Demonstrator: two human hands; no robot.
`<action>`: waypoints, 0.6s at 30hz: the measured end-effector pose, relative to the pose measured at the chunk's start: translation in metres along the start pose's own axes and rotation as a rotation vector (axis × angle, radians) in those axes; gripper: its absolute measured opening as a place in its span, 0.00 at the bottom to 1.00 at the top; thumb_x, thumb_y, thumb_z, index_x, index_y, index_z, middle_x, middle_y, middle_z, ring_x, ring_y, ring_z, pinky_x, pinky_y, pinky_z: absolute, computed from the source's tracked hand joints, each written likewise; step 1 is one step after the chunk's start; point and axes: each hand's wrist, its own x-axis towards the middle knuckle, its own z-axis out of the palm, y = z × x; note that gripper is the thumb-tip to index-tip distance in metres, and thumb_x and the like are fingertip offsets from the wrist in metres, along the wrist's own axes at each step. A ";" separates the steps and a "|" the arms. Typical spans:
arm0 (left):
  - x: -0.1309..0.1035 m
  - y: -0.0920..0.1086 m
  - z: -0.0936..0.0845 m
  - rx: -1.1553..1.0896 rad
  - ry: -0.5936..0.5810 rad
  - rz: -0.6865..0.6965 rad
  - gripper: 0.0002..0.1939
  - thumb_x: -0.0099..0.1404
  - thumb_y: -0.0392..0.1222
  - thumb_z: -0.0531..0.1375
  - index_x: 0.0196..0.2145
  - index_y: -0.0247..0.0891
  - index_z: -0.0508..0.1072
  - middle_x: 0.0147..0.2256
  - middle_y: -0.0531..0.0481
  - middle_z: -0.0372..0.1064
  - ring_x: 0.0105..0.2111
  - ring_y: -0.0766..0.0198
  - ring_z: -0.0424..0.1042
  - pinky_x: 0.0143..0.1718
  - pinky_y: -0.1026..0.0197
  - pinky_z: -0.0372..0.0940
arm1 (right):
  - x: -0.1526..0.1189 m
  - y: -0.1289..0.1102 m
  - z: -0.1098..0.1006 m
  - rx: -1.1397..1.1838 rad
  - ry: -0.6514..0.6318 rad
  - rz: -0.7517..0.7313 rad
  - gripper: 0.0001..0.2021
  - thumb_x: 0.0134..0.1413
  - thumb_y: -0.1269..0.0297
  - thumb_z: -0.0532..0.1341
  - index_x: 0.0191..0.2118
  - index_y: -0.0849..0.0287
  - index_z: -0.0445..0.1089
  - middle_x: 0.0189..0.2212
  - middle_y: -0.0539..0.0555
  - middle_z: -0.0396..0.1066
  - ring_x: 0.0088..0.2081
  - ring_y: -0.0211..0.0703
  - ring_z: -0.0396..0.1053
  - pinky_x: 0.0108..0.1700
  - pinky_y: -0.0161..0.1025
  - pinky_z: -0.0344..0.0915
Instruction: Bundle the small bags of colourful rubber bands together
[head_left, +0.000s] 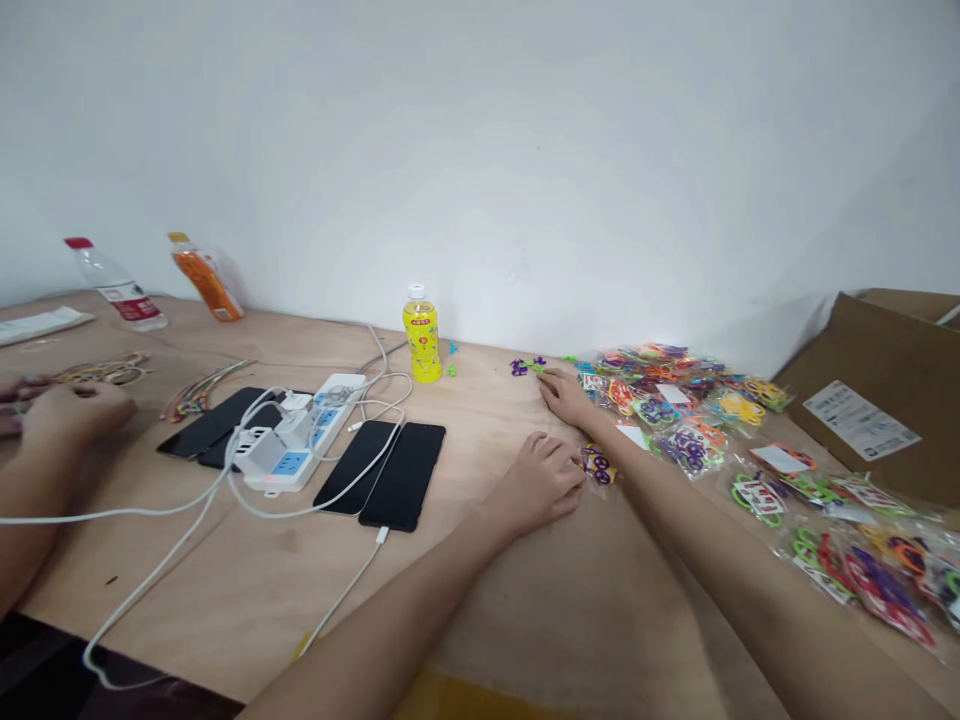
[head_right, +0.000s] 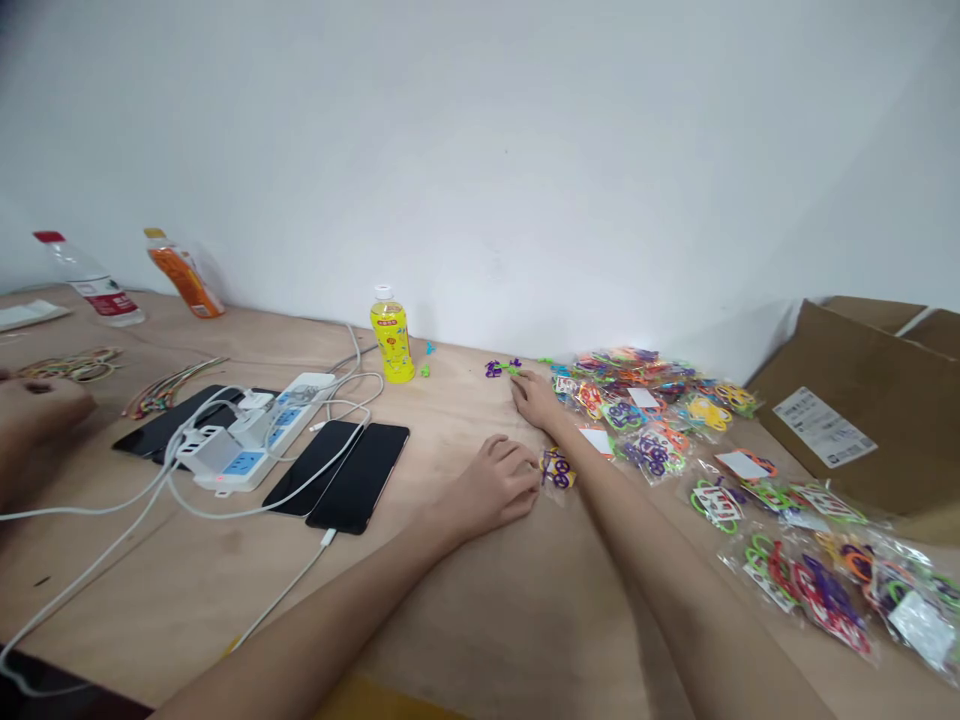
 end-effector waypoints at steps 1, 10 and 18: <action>0.000 0.001 0.000 -0.012 0.000 0.013 0.08 0.71 0.39 0.57 0.43 0.38 0.75 0.49 0.41 0.72 0.51 0.50 0.68 0.60 0.44 0.55 | -0.001 0.000 -0.002 0.016 0.015 0.012 0.17 0.59 0.68 0.57 0.50 0.63 0.77 0.55 0.66 0.73 0.57 0.55 0.69 0.63 0.53 0.61; -0.003 0.005 0.010 -0.264 -0.063 -0.049 0.31 0.68 0.46 0.62 0.66 0.41 0.59 0.66 0.40 0.59 0.65 0.48 0.60 0.65 0.45 0.51 | -0.046 -0.023 -0.054 0.234 0.166 0.153 0.14 0.56 0.56 0.62 0.38 0.61 0.78 0.38 0.59 0.80 0.35 0.46 0.75 0.39 0.42 0.72; 0.005 0.012 0.013 -0.193 -0.022 -0.162 0.24 0.69 0.39 0.59 0.61 0.36 0.64 0.58 0.40 0.69 0.57 0.51 0.68 0.59 0.50 0.59 | -0.143 -0.046 -0.084 0.384 0.154 0.271 0.14 0.57 0.55 0.64 0.46 0.55 0.76 0.45 0.57 0.78 0.39 0.48 0.77 0.40 0.43 0.74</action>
